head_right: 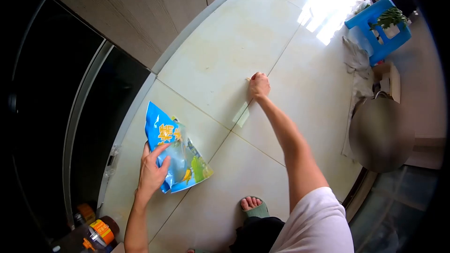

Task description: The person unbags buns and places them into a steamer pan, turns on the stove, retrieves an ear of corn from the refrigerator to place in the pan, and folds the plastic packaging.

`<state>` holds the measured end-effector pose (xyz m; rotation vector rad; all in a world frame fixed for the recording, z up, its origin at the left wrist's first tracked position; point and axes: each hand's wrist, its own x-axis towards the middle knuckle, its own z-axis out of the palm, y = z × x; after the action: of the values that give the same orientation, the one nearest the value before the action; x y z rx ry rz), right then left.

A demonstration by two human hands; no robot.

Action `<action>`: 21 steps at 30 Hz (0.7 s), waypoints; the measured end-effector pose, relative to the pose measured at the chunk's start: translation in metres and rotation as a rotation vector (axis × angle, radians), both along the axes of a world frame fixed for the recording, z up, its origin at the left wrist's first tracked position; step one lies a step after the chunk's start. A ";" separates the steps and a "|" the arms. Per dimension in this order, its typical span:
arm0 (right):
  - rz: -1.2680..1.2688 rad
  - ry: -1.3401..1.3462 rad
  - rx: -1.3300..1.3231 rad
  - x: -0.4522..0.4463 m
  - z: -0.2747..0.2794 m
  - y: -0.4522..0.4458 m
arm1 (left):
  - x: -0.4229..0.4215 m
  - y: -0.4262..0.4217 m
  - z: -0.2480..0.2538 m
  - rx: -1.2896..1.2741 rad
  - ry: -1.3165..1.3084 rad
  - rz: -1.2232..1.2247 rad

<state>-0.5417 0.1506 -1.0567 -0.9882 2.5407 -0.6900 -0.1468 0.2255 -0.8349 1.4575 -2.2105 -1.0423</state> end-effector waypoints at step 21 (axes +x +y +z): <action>0.337 -0.005 -0.341 0.009 -0.008 -0.035 | -0.029 0.006 0.006 0.056 -0.024 0.088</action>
<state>-0.5325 0.1156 -1.0648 -1.4784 2.2105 -1.0362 -0.1760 0.2311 -0.8288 1.5838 -2.1287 -1.0710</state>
